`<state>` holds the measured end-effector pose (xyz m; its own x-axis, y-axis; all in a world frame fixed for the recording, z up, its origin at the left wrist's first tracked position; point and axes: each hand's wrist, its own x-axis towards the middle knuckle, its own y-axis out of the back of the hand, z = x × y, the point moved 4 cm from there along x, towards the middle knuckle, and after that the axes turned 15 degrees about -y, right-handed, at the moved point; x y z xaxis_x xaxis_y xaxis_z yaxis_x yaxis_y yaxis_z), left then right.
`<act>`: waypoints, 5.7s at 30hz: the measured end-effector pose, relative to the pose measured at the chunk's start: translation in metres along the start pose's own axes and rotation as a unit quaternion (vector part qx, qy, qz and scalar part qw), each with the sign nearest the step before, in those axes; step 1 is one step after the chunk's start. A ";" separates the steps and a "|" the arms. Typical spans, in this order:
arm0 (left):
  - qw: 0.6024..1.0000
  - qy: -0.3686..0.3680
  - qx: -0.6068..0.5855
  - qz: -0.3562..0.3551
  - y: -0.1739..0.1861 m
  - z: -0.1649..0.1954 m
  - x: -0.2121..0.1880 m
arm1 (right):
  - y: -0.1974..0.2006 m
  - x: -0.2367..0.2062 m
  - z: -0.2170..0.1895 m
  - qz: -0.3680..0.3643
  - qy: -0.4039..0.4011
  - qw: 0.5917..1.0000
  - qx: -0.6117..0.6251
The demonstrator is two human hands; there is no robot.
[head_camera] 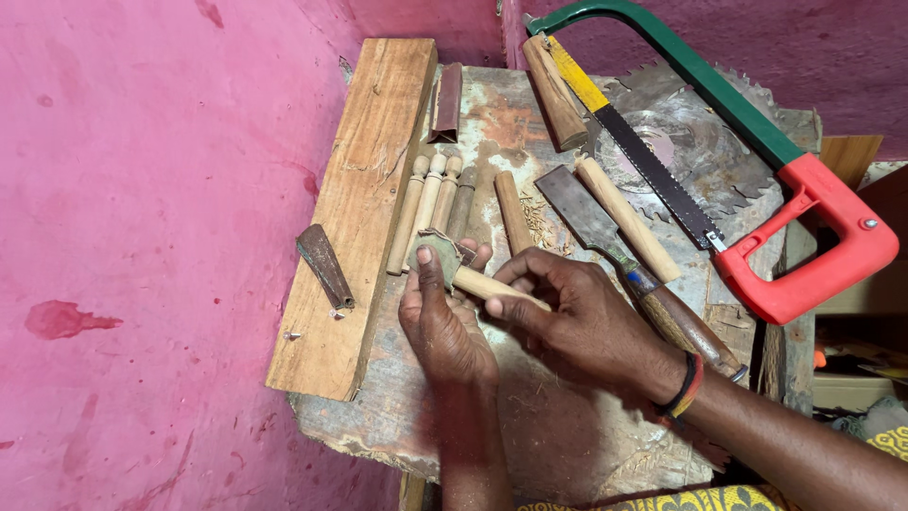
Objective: The person picks up small wooden dowels and uses a sanding block to smooth their surfaces. They rotate the dowels and sand different sections, then place them back on the workbench among other dowels and tools.
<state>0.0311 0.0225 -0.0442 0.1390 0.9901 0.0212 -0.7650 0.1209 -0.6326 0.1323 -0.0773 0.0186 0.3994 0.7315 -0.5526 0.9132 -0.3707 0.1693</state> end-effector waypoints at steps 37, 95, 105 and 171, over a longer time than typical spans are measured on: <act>1.000 0.005 -0.009 -0.009 -0.003 0.001 -0.001 | 0.002 -0.002 -0.001 -0.003 -0.011 1.000 0.002; 1.000 0.009 -0.011 0.012 -0.002 0.002 -0.003 | 0.006 0.000 0.000 0.034 0.039 0.998 -0.020; 1.000 0.009 -0.013 0.023 -0.005 0.006 -0.004 | 0.001 -0.002 -0.004 0.005 0.119 0.992 -0.040; 0.981 0.034 0.079 -0.174 -0.034 0.003 -0.020 | 0.019 0.016 0.013 -0.078 0.126 0.916 0.373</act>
<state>0.0523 -0.0011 -0.0210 0.4457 0.8808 0.1595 -0.7517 0.4650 -0.4677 0.1552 -0.0800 0.0025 0.3608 0.8826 -0.3012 0.6883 -0.4700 -0.5526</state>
